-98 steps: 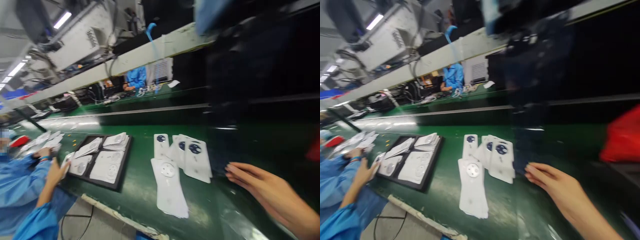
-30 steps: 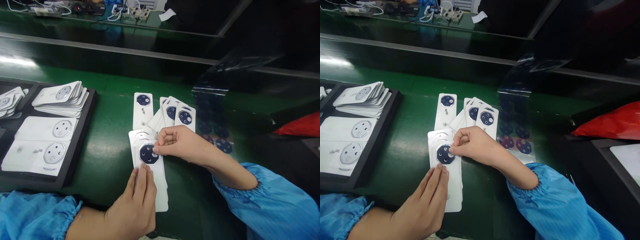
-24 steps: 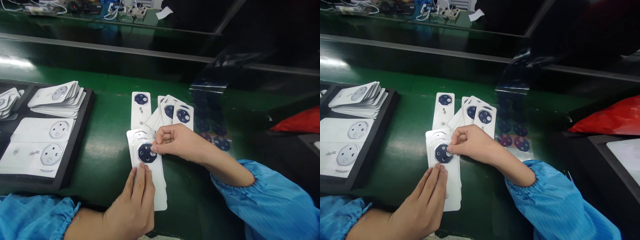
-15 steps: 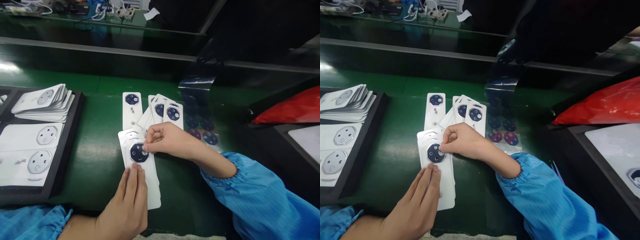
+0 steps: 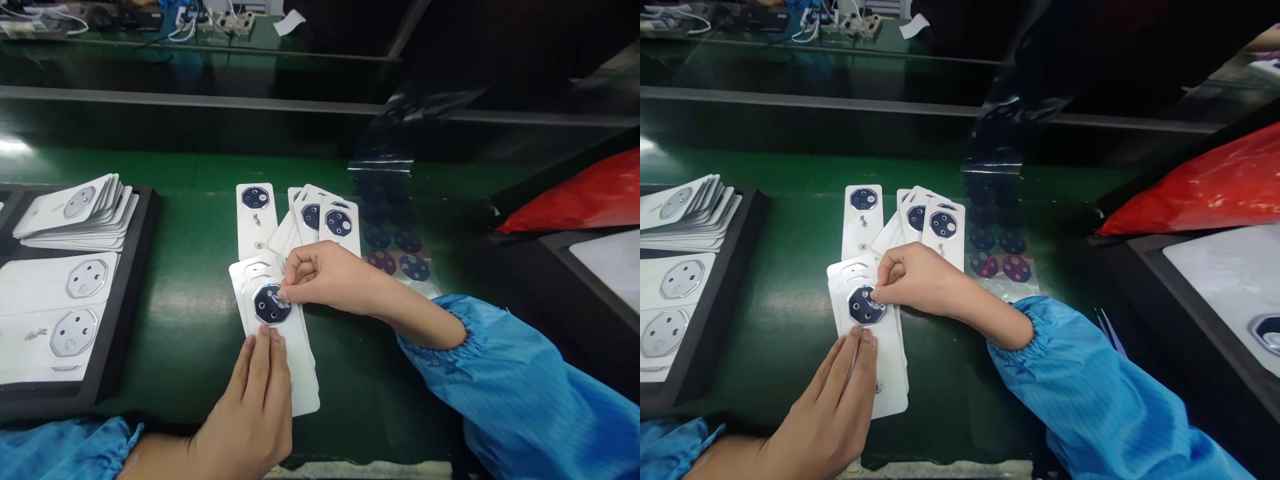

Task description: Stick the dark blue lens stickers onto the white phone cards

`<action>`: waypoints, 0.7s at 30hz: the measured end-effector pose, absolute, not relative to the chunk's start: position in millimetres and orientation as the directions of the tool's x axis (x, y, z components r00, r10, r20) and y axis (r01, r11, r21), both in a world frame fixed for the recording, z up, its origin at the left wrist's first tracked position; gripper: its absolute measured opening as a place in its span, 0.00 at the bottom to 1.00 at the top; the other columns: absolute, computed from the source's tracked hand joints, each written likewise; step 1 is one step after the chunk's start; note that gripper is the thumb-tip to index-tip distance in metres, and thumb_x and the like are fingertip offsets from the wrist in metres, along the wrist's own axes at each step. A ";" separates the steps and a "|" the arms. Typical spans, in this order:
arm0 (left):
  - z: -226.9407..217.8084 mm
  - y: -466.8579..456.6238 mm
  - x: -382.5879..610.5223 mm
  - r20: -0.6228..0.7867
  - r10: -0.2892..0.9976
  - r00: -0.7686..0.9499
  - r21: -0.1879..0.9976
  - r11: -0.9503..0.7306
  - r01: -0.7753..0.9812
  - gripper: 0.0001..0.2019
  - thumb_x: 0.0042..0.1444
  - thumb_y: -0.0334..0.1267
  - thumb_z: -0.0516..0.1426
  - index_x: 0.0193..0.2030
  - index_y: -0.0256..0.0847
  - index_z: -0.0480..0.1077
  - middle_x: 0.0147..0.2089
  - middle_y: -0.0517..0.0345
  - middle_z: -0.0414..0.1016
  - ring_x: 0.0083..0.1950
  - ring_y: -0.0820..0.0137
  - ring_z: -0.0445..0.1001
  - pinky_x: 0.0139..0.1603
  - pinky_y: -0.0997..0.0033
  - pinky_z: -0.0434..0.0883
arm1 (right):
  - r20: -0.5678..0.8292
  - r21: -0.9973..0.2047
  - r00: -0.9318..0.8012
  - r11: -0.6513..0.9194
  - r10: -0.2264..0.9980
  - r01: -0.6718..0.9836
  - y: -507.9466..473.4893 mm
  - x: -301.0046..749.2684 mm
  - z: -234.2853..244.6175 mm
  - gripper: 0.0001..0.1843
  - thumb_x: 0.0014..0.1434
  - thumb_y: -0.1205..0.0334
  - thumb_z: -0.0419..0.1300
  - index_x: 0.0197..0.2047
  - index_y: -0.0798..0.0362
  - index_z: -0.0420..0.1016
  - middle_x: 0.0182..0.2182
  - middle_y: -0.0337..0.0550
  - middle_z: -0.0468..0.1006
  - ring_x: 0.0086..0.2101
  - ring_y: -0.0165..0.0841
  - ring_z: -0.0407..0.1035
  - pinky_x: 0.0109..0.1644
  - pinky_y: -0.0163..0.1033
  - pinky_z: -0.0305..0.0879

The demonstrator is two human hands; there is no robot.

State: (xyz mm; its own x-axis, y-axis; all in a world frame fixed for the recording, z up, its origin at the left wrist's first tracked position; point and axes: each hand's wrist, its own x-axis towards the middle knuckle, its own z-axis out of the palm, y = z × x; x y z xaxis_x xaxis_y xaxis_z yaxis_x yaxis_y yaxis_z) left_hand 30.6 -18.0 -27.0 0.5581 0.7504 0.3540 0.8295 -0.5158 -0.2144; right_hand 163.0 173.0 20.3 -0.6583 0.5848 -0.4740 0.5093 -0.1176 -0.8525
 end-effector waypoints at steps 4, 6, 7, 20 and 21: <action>-26.3 -18.7 30.2 0.336 0.755 0.563 -0.234 -0.512 0.827 0.24 0.55 0.26 0.56 0.55 0.07 0.67 0.55 0.20 0.72 0.56 0.34 0.73 0.50 0.47 0.81 | -0.467 -0.844 -0.648 -0.085 0.602 0.529 171.7 164.0 22.4 0.06 0.50 0.68 0.67 0.29 0.54 0.73 0.27 0.39 0.80 0.31 0.33 0.74 0.34 0.35 0.67; -25.7 -18.3 30.3 0.339 0.750 0.568 -0.245 -0.512 0.823 0.23 0.55 0.25 0.54 0.55 0.08 0.67 0.55 0.21 0.72 0.55 0.35 0.74 0.50 0.49 0.81 | -0.441 -0.837 -0.643 -0.027 0.626 0.547 167.6 164.4 22.7 0.05 0.51 0.68 0.66 0.29 0.53 0.73 0.27 0.38 0.79 0.31 0.34 0.74 0.32 0.35 0.67; -25.6 -18.0 30.3 0.338 0.751 0.567 -0.244 -0.512 0.823 0.23 0.55 0.25 0.53 0.55 0.08 0.67 0.55 0.21 0.72 0.55 0.35 0.74 0.50 0.48 0.80 | -0.409 -0.831 -0.643 0.027 0.647 0.556 164.0 164.0 22.2 0.05 0.52 0.68 0.66 0.29 0.52 0.73 0.27 0.37 0.79 0.30 0.33 0.74 0.31 0.34 0.67; -29.0 -14.5 23.3 0.262 0.808 0.528 -0.140 -0.510 0.849 0.22 0.59 0.34 0.50 0.57 0.25 0.67 0.58 0.33 0.69 0.65 0.31 0.63 0.62 0.37 0.65 | 0.264 0.091 -0.644 0.646 0.718 0.758 110.9 156.1 -6.6 0.21 0.70 0.48 0.51 0.38 0.56 0.73 0.31 0.55 0.72 0.33 0.46 0.66 0.33 0.47 0.56; -29.2 -14.9 23.0 0.257 0.807 0.531 -0.145 -0.511 0.847 0.22 0.59 0.34 0.50 0.57 0.25 0.68 0.57 0.33 0.69 0.65 0.30 0.62 0.62 0.37 0.65 | 0.238 0.060 -0.659 0.666 0.714 0.743 114.5 158.6 -8.7 0.22 0.70 0.47 0.51 0.38 0.57 0.74 0.32 0.55 0.73 0.34 0.47 0.66 0.33 0.47 0.57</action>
State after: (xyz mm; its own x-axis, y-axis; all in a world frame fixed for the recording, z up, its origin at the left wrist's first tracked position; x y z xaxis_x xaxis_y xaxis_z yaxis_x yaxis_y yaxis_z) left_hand 23.0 -14.9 -29.2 0.5312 0.8072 0.2573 0.8471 -0.5112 -0.1450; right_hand 158.6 114.5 -8.7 -0.6588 0.7137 0.2380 0.7434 0.6662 0.0600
